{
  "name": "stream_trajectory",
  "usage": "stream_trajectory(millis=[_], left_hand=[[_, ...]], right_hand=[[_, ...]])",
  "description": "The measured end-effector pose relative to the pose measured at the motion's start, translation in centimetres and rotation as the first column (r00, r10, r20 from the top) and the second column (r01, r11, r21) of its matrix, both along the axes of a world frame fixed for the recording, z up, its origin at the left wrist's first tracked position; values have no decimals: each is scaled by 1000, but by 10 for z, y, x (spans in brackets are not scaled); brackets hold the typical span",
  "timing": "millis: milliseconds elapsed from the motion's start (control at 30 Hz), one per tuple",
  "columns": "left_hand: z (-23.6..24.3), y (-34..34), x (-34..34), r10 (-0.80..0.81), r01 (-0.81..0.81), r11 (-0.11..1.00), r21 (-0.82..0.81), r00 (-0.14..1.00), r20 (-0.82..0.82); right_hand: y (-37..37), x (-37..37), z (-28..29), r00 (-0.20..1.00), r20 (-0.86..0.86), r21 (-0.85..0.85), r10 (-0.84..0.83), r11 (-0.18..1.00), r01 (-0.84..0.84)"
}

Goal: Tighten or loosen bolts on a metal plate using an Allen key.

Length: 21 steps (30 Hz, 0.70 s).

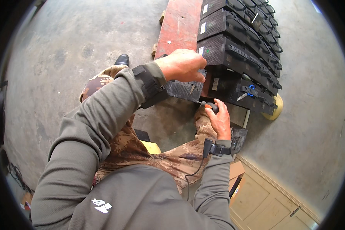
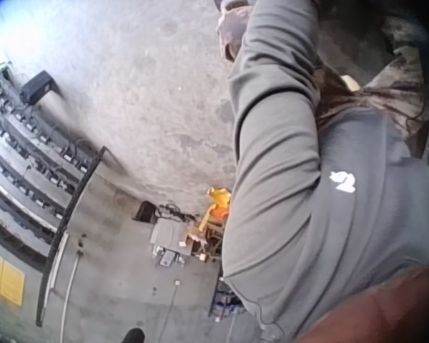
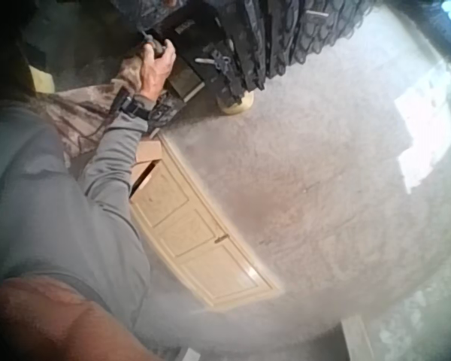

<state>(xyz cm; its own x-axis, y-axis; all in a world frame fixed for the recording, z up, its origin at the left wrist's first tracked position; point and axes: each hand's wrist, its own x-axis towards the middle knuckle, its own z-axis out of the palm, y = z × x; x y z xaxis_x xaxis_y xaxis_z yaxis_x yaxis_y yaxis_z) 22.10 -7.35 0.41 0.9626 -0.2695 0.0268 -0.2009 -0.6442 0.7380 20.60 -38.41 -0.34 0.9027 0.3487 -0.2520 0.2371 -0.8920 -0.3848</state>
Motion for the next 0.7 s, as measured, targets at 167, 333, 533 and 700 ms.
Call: stream_trajectory(millis=[167,333,533,700], left_hand=[[1,0,0,-8,8,1000,2,1000,-19],[-2,-1,0,-4,4,1000,3,1000,13],[0,-1,-1,-13,13,1000,12,1000,4],[-1,0,0,-10,10,1000,11,1000,-26]], right_hand=[[-10,4,-14,929,-251,102,-272,947,305],[-15,3,-20,998,-55,92,-6,996,11],[-8,-3,-7,999,31,74,14,997,-16],[-17,3,-15,991,-46,65,-127,989,130]])
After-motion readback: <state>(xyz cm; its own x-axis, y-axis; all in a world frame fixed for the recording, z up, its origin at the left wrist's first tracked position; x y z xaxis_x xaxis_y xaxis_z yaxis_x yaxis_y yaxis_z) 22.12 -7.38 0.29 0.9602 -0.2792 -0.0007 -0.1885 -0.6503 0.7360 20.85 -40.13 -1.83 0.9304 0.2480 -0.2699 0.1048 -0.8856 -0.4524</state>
